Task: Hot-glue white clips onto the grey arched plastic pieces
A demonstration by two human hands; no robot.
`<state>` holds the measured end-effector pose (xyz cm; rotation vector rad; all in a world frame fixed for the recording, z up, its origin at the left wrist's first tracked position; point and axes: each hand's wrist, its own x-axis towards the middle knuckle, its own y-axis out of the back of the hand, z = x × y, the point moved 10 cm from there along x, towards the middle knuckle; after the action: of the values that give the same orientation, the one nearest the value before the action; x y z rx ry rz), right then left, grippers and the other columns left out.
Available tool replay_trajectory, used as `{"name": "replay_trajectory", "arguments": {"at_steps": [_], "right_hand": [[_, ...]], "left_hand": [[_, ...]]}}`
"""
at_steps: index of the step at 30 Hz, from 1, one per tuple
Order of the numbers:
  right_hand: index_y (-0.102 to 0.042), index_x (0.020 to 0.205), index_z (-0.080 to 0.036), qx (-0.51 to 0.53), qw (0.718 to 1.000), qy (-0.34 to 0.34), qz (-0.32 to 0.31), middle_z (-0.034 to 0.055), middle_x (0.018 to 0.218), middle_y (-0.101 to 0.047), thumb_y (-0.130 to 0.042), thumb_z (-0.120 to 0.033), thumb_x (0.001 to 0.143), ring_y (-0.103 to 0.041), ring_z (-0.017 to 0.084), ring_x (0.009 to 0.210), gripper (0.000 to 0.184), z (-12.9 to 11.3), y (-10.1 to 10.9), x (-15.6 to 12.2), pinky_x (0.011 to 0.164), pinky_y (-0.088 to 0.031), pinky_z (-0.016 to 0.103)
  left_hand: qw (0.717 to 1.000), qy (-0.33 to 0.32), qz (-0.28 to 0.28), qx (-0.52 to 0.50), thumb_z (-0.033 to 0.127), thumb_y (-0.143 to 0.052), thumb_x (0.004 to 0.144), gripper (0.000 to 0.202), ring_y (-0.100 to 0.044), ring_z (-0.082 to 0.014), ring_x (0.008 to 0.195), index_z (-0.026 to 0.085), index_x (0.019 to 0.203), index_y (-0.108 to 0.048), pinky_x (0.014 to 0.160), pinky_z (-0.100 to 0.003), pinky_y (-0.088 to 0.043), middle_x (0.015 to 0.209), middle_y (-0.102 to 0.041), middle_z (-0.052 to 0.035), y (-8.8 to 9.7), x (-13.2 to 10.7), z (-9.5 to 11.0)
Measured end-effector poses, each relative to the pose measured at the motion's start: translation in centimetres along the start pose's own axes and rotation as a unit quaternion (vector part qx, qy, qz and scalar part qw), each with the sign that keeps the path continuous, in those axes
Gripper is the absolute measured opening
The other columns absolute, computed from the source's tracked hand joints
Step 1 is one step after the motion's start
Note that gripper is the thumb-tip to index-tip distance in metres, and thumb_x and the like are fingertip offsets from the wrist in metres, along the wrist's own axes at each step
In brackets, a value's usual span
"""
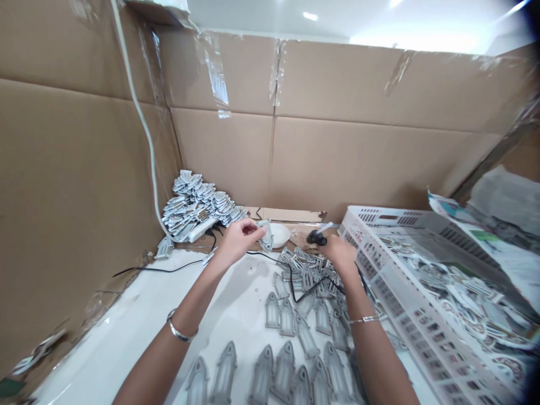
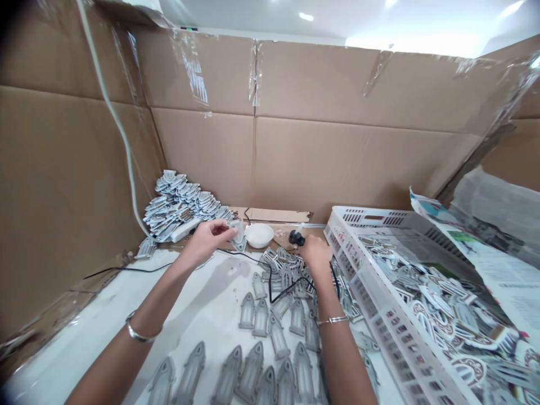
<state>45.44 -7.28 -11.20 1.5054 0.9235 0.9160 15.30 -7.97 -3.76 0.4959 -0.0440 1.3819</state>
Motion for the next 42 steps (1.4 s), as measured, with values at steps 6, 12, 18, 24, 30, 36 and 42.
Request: {"name": "replay_trajectory", "arguments": {"at_steps": [6,12,18,24,30,36,42], "right_hand": [[-0.069,0.102,-0.022,0.232,0.958,0.148,0.075,0.0092,0.101,-0.073,-0.058,-0.050,0.083,-0.067,0.027,0.093,0.036,-4.5,5.1,-2.5,0.076,-0.048,0.034],[-0.063,0.083,-0.021,0.435,0.856,0.267,0.081,0.0003,0.077,-0.064,-0.068,-0.044,0.078,-0.056,0.017,0.071,0.025,-7.8,8.0,-5.6,0.066,-0.044,0.029],[-0.060,0.084,-0.021,0.466,0.826,0.313,0.039,-0.0008,0.079,-0.063,-0.068,-0.041,0.079,-0.055,0.017,0.070,0.021,-9.4,7.5,-6.3,0.065,-0.045,0.030],[-0.061,0.087,-0.021,0.461,0.830,0.308,0.049,-0.0004,0.081,-0.065,-0.068,-0.038,0.077,-0.057,0.018,0.072,0.021,-9.2,7.4,-6.1,0.065,-0.044,0.029],[-0.061,0.085,-0.020,0.440,0.839,0.316,0.051,0.0004,0.080,-0.065,-0.066,-0.038,0.077,-0.055,0.016,0.070,0.020,-9.3,7.9,-6.6,0.064,-0.041,0.027],[-0.059,0.077,-0.021,0.401,0.851,0.325,0.098,0.0004,0.080,-0.064,-0.064,-0.029,0.074,-0.054,0.014,0.069,0.010,-9.2,8.3,-6.6,0.065,-0.039,0.025],[-0.057,0.068,-0.020,0.342,0.866,0.338,0.142,0.0008,0.075,-0.060,-0.060,-0.029,0.077,-0.052,0.013,0.066,0.013,-9.4,8.4,-6.6,0.062,-0.036,0.023]], "left_hand": [[0.999,0.009,-0.009,-0.043,0.043,-0.065,0.075,0.029,-0.049,-0.0129,0.063,0.016,0.066,-0.058,0.062,-0.025,-0.037,0.064,-0.054,0.0018,0.1,0.2,0.2],[0.997,0.012,-0.019,-0.078,0.036,-0.066,0.073,0.022,-0.053,-0.0132,0.063,0.015,0.068,-0.063,0.064,-0.026,-0.041,0.065,-0.059,0.0010,0.1,0.2,0.3],[0.994,0.019,-0.024,-0.101,0.030,-0.066,0.070,0.016,-0.059,-0.0152,0.068,0.015,0.075,-0.067,0.069,-0.027,-0.046,0.071,-0.067,-0.0015,-0.1,0.2,0.4],[0.996,0.018,-0.020,-0.082,0.031,-0.065,0.071,0.016,-0.058,-0.0154,0.067,0.016,0.073,-0.066,0.066,-0.027,-0.045,0.070,-0.066,-0.0017,0.1,0.2,0.5],[0.995,0.021,-0.018,-0.092,0.028,-0.066,0.073,0.013,-0.059,-0.0145,0.067,0.016,0.069,-0.065,0.068,-0.027,-0.047,0.070,-0.067,-0.0012,-0.1,0.1,0.6],[0.995,0.023,-0.016,-0.093,0.027,-0.066,0.072,0.012,-0.060,-0.0146,0.067,0.016,0.069,-0.064,0.069,-0.027,-0.047,0.070,-0.067,-0.0013,-0.2,0.1,0.7],[0.996,0.013,-0.015,-0.089,0.030,-0.065,0.072,0.014,-0.061,-0.0154,0.067,0.016,0.071,-0.065,0.068,-0.027,-0.047,0.071,-0.068,-0.0024,-0.3,0.0,0.6]]}}
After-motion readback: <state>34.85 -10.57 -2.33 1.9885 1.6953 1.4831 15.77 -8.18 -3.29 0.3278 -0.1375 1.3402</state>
